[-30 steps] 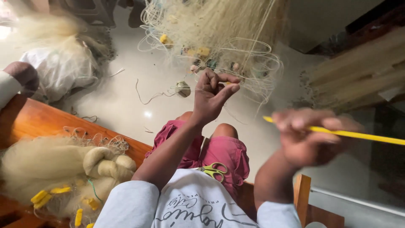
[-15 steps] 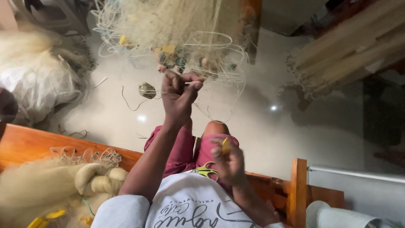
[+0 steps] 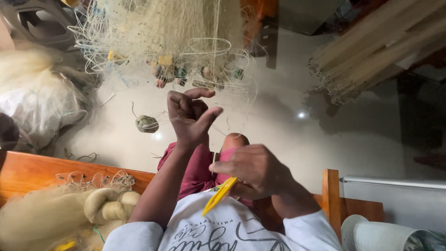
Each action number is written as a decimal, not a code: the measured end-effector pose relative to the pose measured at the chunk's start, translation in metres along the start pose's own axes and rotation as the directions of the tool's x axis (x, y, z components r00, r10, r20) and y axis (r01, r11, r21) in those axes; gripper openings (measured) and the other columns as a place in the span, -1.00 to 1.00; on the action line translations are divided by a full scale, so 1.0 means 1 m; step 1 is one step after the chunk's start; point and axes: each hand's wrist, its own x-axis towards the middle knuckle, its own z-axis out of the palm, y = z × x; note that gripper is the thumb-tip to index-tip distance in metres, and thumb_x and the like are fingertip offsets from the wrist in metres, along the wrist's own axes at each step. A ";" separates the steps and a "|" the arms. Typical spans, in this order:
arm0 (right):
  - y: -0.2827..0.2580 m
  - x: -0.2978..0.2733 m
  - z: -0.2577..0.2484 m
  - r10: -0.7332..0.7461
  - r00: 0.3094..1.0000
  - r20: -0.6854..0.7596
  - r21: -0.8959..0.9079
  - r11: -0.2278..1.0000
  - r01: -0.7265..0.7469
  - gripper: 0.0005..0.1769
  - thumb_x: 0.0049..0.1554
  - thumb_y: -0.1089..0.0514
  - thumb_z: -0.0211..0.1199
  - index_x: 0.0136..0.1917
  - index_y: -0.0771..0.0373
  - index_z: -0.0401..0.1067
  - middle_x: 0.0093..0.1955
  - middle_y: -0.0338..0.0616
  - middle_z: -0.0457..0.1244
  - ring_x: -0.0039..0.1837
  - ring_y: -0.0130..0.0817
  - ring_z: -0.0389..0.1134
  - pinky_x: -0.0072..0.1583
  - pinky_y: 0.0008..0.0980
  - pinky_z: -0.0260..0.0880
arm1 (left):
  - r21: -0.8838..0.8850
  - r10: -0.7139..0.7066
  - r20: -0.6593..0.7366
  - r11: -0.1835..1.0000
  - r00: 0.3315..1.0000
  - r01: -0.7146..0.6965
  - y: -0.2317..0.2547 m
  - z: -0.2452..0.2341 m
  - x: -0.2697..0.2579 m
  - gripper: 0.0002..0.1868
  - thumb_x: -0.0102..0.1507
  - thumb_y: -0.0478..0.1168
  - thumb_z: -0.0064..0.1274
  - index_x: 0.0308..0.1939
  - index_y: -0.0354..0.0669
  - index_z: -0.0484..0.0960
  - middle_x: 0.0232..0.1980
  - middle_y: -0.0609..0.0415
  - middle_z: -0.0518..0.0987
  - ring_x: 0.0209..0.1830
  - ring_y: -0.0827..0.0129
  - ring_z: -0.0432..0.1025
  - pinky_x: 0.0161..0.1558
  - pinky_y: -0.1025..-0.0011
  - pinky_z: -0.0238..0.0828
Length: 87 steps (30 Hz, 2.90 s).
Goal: A person is repairing a fishing net by weaving and knotting the mesh using a yellow shuttle and scissors.
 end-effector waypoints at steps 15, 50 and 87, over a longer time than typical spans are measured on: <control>0.101 0.047 -0.048 -0.037 0.959 -0.282 -0.485 0.868 -0.109 -0.78 0.21 -0.03 0.37 -0.02 0.14 0.64 -0.25 -0.19 0.25 -0.19 -0.27 0.32 -0.04 -0.36 0.41 | -0.304 -0.326 -0.298 0.923 0.897 0.235 0.025 0.004 0.021 -0.57 0.31 -0.35 0.09 -0.40 0.07 0.11 -0.46 -0.24 0.53 -0.78 0.63 -0.07 -0.70 0.68 -0.10; 0.117 0.032 -0.025 0.208 0.860 -0.466 -0.073 0.960 -0.272 -0.85 0.18 0.14 0.37 -0.16 0.26 0.58 -0.25 -0.09 0.29 -0.15 -0.24 0.38 0.00 -0.34 0.41 | -0.286 -0.271 -0.271 0.939 0.924 0.192 0.018 0.026 0.012 -0.59 0.33 -0.32 0.09 -0.40 0.06 0.14 -0.38 -0.24 0.60 -0.69 0.65 0.04 -0.65 0.68 -0.11; 0.121 0.017 -0.011 0.275 0.836 -0.475 0.116 0.961 -0.250 -0.86 0.15 0.23 0.36 -0.06 0.31 0.46 -0.25 -0.12 0.28 -0.19 -0.44 0.29 -0.06 -0.38 0.40 | -0.327 -0.274 -0.245 0.926 0.930 0.187 0.022 0.032 -0.002 -0.57 0.35 -0.34 0.05 -0.42 0.06 0.11 -0.42 -0.23 0.58 -0.70 0.65 -0.08 -0.65 0.68 -0.16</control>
